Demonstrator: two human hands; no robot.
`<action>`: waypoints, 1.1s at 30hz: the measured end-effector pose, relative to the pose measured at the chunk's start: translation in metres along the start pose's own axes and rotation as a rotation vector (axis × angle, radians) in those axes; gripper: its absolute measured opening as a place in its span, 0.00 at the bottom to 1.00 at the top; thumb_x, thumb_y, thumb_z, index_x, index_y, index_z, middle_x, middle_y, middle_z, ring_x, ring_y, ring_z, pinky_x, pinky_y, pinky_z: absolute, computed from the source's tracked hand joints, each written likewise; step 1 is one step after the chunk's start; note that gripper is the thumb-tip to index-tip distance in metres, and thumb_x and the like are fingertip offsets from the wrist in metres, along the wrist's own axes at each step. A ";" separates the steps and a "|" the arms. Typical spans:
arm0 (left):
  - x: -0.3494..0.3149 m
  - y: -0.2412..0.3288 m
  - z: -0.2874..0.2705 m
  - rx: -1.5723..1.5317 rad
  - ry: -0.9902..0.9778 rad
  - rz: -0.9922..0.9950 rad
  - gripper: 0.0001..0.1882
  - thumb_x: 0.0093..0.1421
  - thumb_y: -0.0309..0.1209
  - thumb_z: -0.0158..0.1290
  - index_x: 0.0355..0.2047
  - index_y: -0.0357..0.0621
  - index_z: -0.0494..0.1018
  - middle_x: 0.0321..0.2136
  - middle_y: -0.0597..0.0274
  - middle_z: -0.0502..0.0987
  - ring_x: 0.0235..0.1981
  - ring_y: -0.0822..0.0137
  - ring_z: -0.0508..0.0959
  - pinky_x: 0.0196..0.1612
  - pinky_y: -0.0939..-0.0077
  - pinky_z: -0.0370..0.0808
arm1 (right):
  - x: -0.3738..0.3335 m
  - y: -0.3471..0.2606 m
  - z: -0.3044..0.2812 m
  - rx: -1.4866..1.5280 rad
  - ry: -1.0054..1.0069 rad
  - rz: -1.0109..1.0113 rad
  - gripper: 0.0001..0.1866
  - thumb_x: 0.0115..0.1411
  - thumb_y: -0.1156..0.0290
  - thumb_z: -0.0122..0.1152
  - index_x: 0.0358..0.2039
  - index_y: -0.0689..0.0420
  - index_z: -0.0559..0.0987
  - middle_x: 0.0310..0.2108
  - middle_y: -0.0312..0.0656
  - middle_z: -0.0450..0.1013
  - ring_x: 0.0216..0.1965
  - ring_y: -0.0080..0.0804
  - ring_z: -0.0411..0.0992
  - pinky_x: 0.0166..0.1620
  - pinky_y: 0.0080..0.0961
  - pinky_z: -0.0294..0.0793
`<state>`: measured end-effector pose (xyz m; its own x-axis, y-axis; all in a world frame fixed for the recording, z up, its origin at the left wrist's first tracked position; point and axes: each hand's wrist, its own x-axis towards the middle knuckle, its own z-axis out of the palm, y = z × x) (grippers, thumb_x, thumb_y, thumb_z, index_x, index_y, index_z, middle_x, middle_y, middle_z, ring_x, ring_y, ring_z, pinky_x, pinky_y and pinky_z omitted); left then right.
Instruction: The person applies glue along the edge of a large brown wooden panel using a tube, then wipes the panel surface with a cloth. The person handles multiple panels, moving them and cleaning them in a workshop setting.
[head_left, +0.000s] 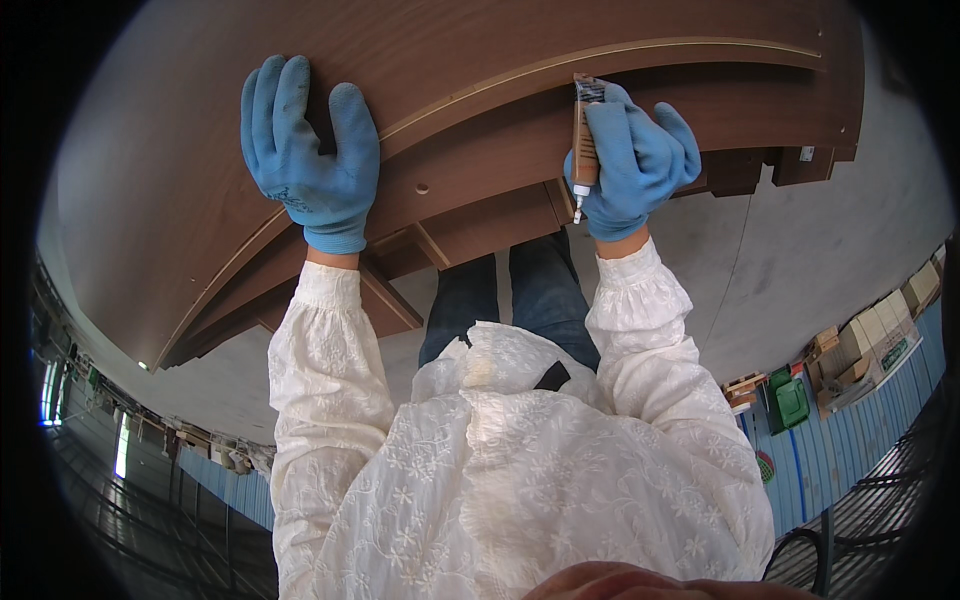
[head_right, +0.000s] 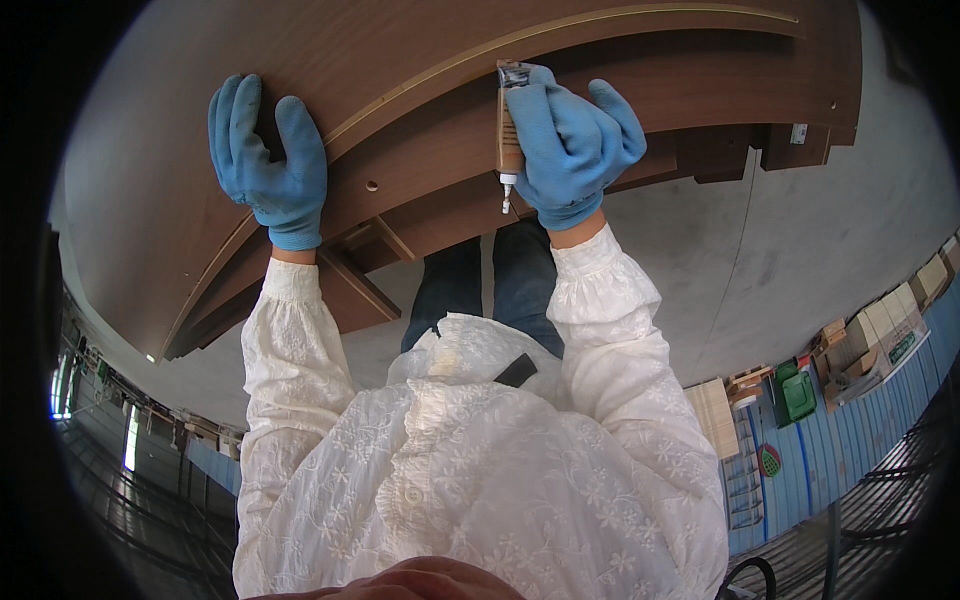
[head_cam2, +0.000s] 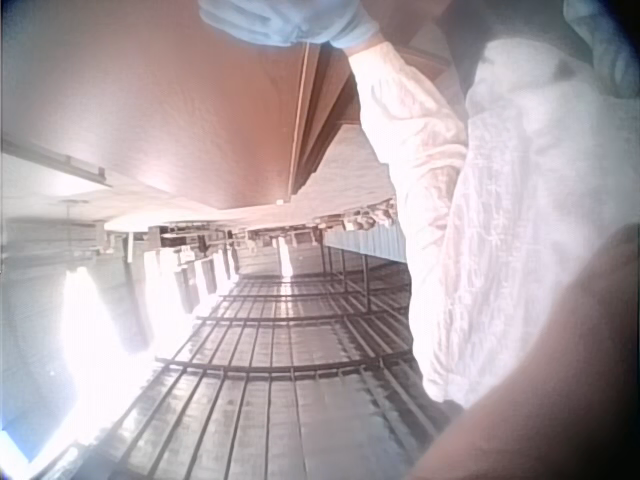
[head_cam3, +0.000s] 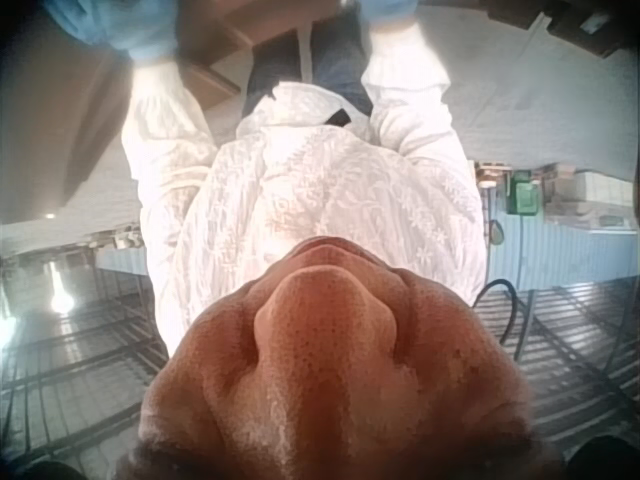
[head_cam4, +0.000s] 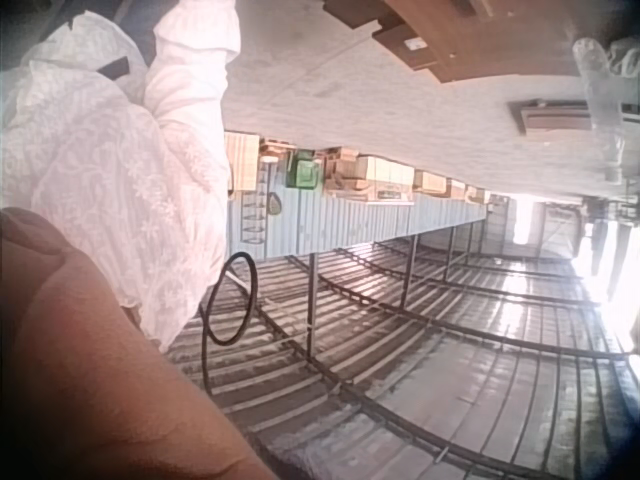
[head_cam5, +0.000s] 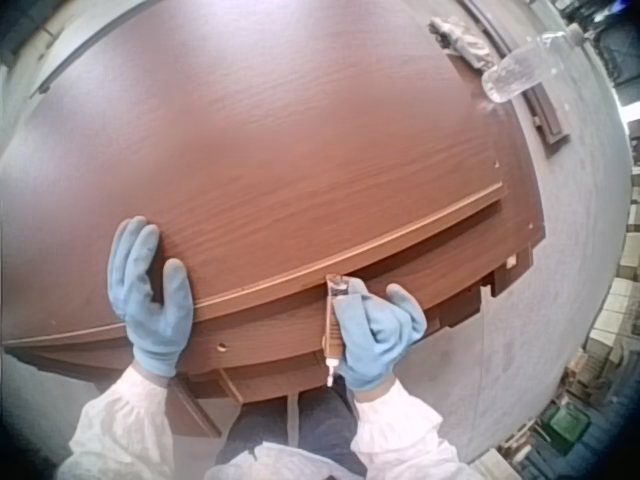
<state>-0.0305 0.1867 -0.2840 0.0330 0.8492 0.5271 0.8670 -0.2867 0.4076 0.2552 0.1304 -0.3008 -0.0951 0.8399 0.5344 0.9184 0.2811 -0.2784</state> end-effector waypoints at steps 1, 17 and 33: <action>0.000 0.000 0.000 -0.005 0.002 -0.005 0.20 0.63 0.40 0.62 0.51 0.41 0.81 0.53 0.50 0.81 0.57 0.46 0.78 0.63 0.54 0.72 | 0.000 0.000 0.001 0.011 0.017 -0.008 0.18 0.53 0.68 0.74 0.46 0.43 0.83 0.42 0.30 0.80 0.42 0.26 0.74 0.59 0.36 0.70; 0.002 0.002 -0.001 0.014 0.000 -0.004 0.20 0.62 0.40 0.62 0.50 0.40 0.81 0.52 0.50 0.81 0.57 0.46 0.78 0.62 0.54 0.73 | 0.048 -0.011 -0.031 0.370 -0.033 0.378 0.06 0.56 0.72 0.70 0.34 0.58 0.84 0.25 0.40 0.79 0.20 0.33 0.74 0.26 0.24 0.74; 0.002 0.002 -0.002 0.046 0.004 -0.015 0.21 0.61 0.40 0.62 0.50 0.41 0.82 0.53 0.50 0.82 0.58 0.47 0.78 0.62 0.54 0.73 | 0.058 -0.018 -0.031 0.220 -0.125 0.294 0.07 0.57 0.76 0.72 0.37 0.59 0.85 0.30 0.40 0.82 0.27 0.32 0.80 0.32 0.25 0.79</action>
<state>-0.0294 0.1870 -0.2806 0.0177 0.8512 0.5245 0.8891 -0.2534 0.3812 0.2449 0.1596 -0.2405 0.1018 0.9456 0.3089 0.8104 0.1013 -0.5771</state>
